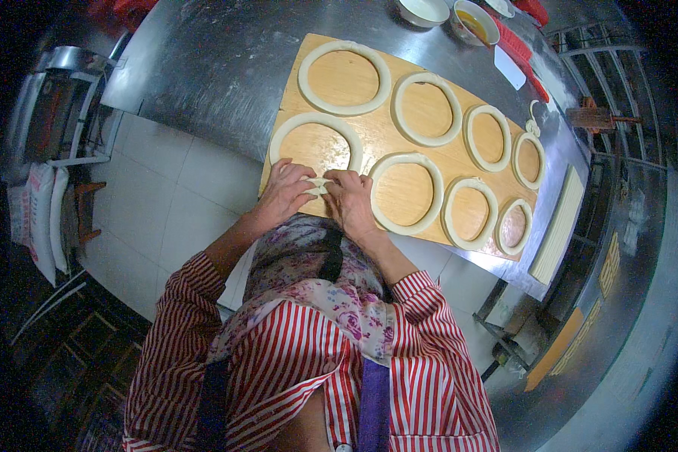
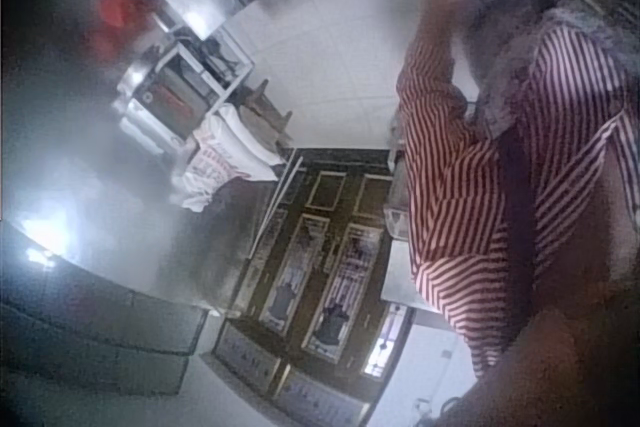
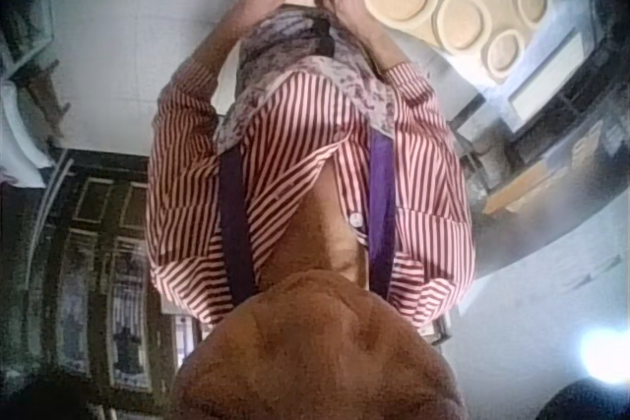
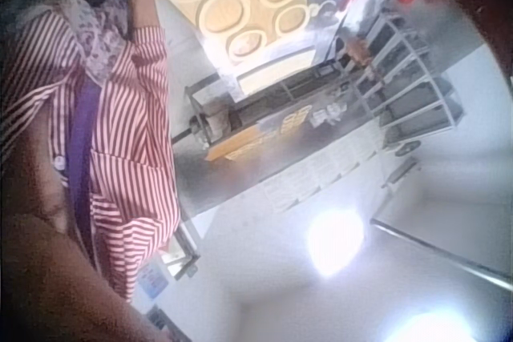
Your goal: The person shapes long strips of dough into circular rings by hand on a wooden board. They repeatedly pick up a strip, form it into a circle, and press the ends together to seal the ring, placing the finished rings on the board.
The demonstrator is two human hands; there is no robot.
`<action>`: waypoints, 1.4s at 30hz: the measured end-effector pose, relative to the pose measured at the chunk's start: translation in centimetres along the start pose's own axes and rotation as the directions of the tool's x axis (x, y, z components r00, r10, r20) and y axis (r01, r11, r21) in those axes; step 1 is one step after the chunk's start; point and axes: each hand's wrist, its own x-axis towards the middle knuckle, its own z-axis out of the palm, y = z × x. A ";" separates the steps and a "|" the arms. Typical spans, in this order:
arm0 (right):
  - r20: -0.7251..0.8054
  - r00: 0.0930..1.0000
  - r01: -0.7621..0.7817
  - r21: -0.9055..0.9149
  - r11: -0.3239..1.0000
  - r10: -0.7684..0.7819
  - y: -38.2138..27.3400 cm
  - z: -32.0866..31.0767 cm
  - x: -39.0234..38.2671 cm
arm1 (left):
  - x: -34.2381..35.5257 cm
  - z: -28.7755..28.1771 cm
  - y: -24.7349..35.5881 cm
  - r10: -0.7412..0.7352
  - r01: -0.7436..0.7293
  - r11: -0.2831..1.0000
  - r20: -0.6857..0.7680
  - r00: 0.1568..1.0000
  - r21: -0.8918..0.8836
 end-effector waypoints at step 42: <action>-0.217 0.976 -0.039 -0.052 0.998 0.027 -1.6 2.9 -2.1 | 2.7 -1.0 0.6 -0.263 0.353 0.850 0.264 0.928 -0.391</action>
